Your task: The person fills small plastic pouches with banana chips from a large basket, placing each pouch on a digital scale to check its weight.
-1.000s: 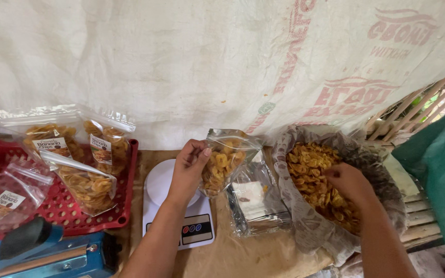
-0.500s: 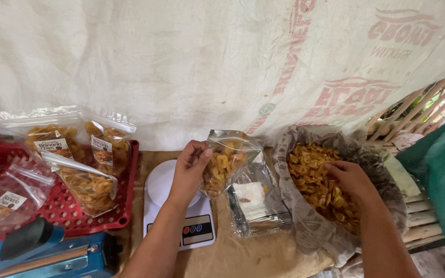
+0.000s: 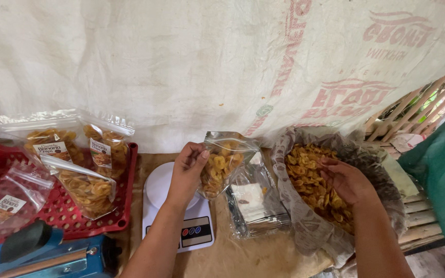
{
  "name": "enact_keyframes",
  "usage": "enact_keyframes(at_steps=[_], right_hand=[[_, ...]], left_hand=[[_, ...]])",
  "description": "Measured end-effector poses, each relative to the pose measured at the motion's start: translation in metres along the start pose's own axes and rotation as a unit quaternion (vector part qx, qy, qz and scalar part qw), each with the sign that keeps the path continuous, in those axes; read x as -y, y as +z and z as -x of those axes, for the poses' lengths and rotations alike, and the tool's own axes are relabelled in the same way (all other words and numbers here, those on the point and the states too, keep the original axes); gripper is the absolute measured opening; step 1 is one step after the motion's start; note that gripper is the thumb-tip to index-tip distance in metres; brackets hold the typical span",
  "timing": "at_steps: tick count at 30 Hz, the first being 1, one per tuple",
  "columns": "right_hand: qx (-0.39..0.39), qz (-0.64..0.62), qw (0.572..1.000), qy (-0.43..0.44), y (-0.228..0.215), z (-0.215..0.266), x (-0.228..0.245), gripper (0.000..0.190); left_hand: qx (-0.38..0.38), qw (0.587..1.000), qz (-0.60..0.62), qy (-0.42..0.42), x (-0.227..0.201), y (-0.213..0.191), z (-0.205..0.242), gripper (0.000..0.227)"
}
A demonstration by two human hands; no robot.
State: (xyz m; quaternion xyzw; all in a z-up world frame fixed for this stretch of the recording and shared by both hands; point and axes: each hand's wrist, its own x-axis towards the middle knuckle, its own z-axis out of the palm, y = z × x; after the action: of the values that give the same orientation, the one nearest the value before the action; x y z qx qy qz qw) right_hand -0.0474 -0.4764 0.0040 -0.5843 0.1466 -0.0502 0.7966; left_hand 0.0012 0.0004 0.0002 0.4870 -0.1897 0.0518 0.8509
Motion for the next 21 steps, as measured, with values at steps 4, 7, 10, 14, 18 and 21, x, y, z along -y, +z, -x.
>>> enact_keyframes(at_steps=[4,7,10,14,18,21], right_hand=[[-0.011,0.032,0.999,-0.01,0.006,0.004,-0.003,0.032],[-0.005,0.05,0.999,-0.016,0.005,0.003,-0.003,0.034],[-0.024,0.074,0.997,-0.016,0.002,0.001,-0.008,0.036],[-0.04,0.088,0.995,-0.02,0.005,-0.001,-0.009,0.033],[-0.04,0.093,0.994,-0.049,0.022,0.012,-0.001,0.034],[-0.121,0.367,0.922,-0.039,0.039,0.03,0.007,0.043]], left_hand=[[-0.002,1.0,-0.004,0.002,-0.002,0.0,0.001,0.008],[0.005,1.0,0.001,0.005,-0.002,0.0,0.0,0.009],[-0.002,1.0,-0.008,0.003,-0.001,0.0,-0.001,0.009],[-0.007,1.0,-0.011,-0.009,-0.001,-0.001,0.0,0.01],[-0.02,1.0,-0.01,-0.02,-0.001,0.0,-0.002,0.01],[-0.019,1.0,-0.005,-0.014,0.0,-0.001,-0.002,0.009]])
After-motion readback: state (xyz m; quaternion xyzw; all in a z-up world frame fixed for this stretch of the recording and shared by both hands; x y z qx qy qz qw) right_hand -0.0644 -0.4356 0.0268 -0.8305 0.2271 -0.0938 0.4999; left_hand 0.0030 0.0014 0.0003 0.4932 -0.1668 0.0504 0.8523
